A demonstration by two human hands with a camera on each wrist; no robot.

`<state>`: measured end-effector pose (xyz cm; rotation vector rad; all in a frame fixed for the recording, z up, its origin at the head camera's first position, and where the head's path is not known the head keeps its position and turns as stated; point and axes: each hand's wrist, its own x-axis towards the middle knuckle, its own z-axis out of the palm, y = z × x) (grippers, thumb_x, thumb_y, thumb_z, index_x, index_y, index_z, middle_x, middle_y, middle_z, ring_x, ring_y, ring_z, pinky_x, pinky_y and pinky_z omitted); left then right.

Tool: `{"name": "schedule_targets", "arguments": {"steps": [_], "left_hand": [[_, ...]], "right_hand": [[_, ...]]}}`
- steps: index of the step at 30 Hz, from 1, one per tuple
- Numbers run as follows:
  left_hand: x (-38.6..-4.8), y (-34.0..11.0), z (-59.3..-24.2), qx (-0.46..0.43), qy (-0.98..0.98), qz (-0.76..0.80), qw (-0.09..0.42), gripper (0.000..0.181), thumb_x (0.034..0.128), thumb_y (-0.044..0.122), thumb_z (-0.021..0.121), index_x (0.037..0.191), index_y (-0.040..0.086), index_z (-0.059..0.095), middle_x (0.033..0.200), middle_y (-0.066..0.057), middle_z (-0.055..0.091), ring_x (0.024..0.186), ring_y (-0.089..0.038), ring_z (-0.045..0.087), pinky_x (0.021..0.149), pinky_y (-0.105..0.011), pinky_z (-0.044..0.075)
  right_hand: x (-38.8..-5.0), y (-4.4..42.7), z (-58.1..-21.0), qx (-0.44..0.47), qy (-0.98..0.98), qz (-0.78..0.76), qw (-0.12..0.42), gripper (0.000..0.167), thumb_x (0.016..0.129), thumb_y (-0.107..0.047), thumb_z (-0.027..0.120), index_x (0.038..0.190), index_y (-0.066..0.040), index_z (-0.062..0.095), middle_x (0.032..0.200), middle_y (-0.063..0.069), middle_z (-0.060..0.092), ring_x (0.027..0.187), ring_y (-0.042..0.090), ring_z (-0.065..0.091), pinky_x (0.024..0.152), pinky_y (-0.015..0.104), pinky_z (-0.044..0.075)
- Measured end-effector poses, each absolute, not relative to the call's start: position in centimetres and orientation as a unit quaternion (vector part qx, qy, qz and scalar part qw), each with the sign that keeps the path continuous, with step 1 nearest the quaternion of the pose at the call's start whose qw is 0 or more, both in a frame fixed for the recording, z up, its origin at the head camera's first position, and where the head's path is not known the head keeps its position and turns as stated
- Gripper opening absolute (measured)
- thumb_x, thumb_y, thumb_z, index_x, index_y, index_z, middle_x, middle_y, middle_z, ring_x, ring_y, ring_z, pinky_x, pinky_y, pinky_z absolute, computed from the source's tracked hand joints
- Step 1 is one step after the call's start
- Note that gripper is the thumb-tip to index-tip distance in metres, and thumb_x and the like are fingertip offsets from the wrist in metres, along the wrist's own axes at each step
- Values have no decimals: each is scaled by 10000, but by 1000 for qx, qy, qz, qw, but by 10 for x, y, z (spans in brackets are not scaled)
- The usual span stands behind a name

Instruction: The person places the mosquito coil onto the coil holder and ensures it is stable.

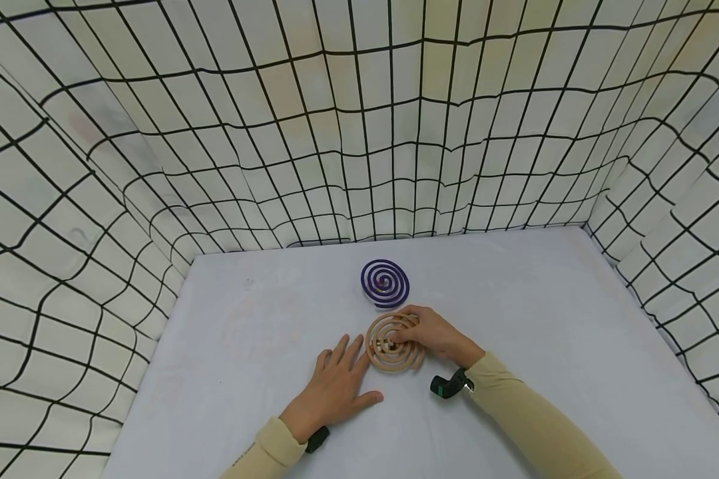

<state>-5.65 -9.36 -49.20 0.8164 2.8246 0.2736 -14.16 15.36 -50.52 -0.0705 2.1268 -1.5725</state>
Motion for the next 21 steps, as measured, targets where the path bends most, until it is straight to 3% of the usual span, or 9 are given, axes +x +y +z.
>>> {"name": "schedule_targets", "arguments": {"steps": [13, 21], "left_hand": [[-56, -95, -489, 276, 952, 87, 104, 848, 963, 640, 589, 1613, 142, 367, 1699, -174, 305, 1578, -459, 261, 1140, -647, 348], [-57, -95, -489, 275, 952, 88, 102, 847, 967, 643, 577, 1618, 147, 359, 1703, -167, 303, 1582, -453, 257, 1131, -644, 357]], "right_hand": [[-142, 153, -506, -36, 779, -578, 242, 493, 829, -208, 857, 1240, -43, 640, 1015, 49, 697, 873, 150, 610, 759, 275, 488], [-140, 153, -502, -33, 779, -577, 242, 493, 833, -181, 836, 1250, -25, 626, 941, 42, 701, 735, 126, 645, 709, 262, 519]]}}
